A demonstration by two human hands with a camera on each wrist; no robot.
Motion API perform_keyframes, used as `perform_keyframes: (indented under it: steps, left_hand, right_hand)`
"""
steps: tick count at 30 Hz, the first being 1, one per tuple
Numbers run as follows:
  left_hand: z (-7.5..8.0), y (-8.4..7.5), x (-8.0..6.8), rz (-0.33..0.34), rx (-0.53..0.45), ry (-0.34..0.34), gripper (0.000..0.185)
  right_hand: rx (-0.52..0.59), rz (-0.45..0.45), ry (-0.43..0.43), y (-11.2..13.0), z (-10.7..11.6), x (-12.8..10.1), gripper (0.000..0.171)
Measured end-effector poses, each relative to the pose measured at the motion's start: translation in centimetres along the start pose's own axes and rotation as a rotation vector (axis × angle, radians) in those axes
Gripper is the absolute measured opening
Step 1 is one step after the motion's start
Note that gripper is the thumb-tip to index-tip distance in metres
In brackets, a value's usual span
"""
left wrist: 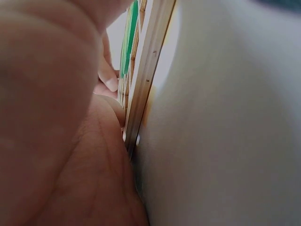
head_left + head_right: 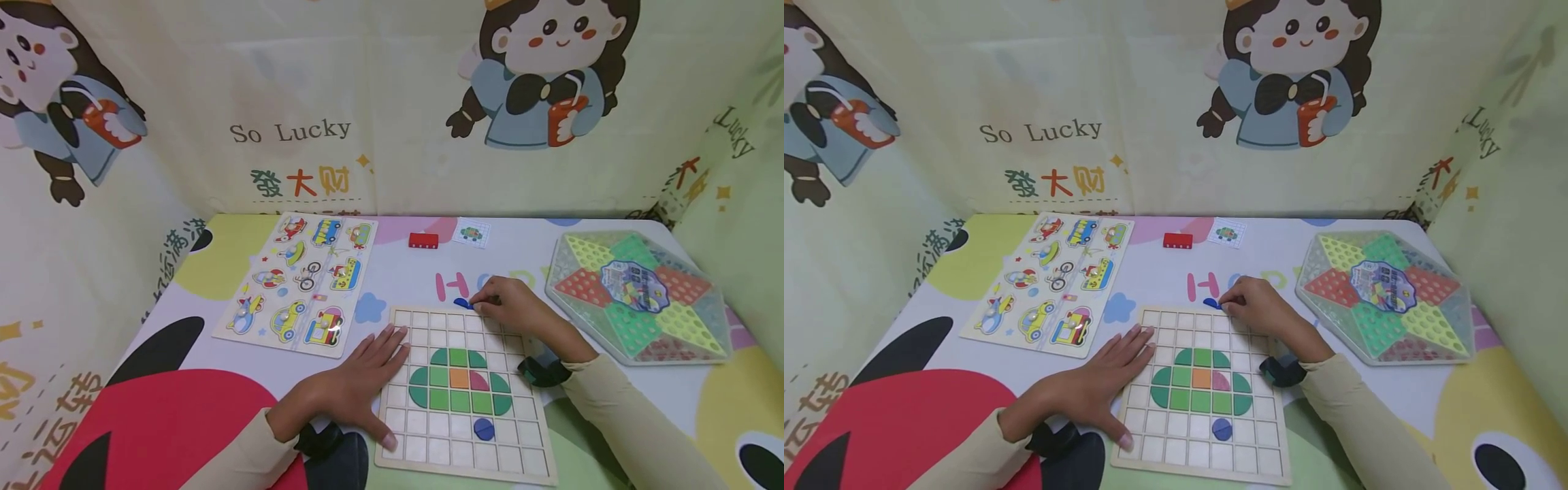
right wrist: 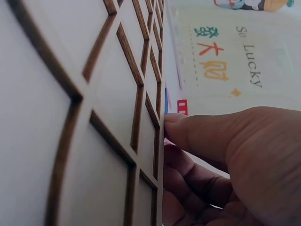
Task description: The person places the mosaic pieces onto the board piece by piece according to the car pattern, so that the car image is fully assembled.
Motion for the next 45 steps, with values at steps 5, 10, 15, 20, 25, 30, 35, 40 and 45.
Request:
perform_keyframes:
  steps: [5,10,15,20,25,30,35,40,45]
  left_hand:
    - [0.2,0.0,0.0,0.010,0.007,0.012,0.124]
    - [0.2,0.0,0.0,0.017,0.014,0.013,0.124]
    - [0.2,0.0,0.0,0.017,0.007,0.012,0.125]
    - [0.1,0.0,0.0,0.013,0.013,0.009,0.124]
    - [0.1,0.1,0.0,0.011,0.018,0.009,0.124]
    - [0.2,0.0,0.0,0.011,0.018,0.009,0.124]
    - [0.1,0.0,0.0,0.011,0.022,0.006,0.124]
    - [0.1,0.0,0.0,0.010,0.023,0.007,0.124]
    - [0.1,0.0,0.0,0.011,0.022,0.008,0.124]
  right_hand:
    - [-0.006,-0.016,-0.006,0.0,-0.1,0.0,0.010]
    - [-0.003,-0.052,-0.005,0.1,-0.3,0.0,0.007]
    - [-0.003,-0.056,0.008,0.1,-0.3,0.0,0.009]
    - [-0.005,-0.061,-0.012,0.2,-0.1,-0.1,0.009]
    - [0.005,-0.071,-0.057,0.7,0.1,-0.3,0.014]
    - [0.041,-0.001,-0.078,1.6,0.2,-0.7,0.017]
    - [0.074,0.077,-0.074,2.8,0.0,-1.4,0.019]
    - [0.103,0.105,-0.058,3.6,-0.5,-2.0,0.015]
    - [0.157,0.138,-0.011,4.0,-1.2,-2.3,0.010]
Point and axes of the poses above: each hand's wrist, its own x-axis towards the middle knuckle, its own z-axis out of the back of the hand, y = z × x, the point moved 2 cm from there along x, towards the middle knuckle, and after that the axes turned 2 degrees about -y, right-handed, at the moved point
